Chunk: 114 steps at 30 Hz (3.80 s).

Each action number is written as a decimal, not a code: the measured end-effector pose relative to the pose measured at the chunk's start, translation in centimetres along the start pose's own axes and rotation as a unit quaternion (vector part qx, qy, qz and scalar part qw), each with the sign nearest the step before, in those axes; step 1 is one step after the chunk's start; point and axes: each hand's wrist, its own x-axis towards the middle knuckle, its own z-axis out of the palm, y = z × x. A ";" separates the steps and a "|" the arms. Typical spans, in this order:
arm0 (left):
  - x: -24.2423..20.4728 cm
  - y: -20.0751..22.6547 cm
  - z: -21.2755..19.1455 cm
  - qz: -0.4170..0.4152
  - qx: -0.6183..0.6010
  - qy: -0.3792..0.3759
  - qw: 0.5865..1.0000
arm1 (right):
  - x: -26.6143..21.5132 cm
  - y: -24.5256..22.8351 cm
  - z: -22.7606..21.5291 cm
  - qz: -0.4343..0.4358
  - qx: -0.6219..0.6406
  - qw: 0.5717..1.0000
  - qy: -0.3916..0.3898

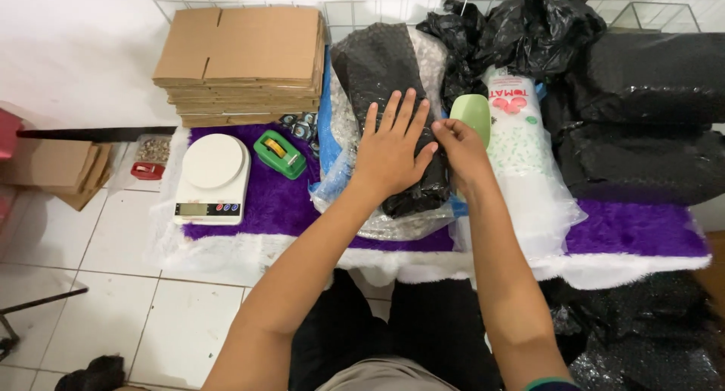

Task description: The person wraps a small black package in bubble wrap and secures it with tape. They fold the bubble wrap around the package, smooth the edges, and apply tape to seal the bundle. The wrapped package is placed on the table.

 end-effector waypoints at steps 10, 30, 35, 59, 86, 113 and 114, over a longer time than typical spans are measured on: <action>0.0 0.4 0.0 -0.005 -0.008 0.045 0.999 | 2.8 -6.1 5.4 -0.470 -0.427 0.766 -0.101; -0.4 -1.1 -0.6 -0.123 -0.220 0.207 0.945 | 6.5 -5.0 4.3 -0.149 -0.165 0.949 -0.225; 0.1 -2.9 2.2 -0.288 -0.492 0.168 0.804 | 5.0 -6.3 4.4 -0.111 -0.188 0.956 -0.197; 0.0 -3.7 -3.9 -0.309 -0.572 0.022 0.760 | 1.8 -3.7 3.0 -0.149 -0.121 0.981 0.003; -2.8 -5.6 -6.8 -0.280 -0.666 -0.030 0.691 | 0.9 -6.4 6.8 -0.159 -0.285 0.945 -0.025; -6.2 -6.0 -0.7 -0.192 -0.679 0.181 0.685 | -1.4 -8.8 9.5 -0.116 -0.352 0.928 -0.041; -6.5 -6.4 0.2 -0.176 -0.694 0.227 0.660 | -1.5 -8.7 9.4 -0.111 -0.347 0.931 -0.036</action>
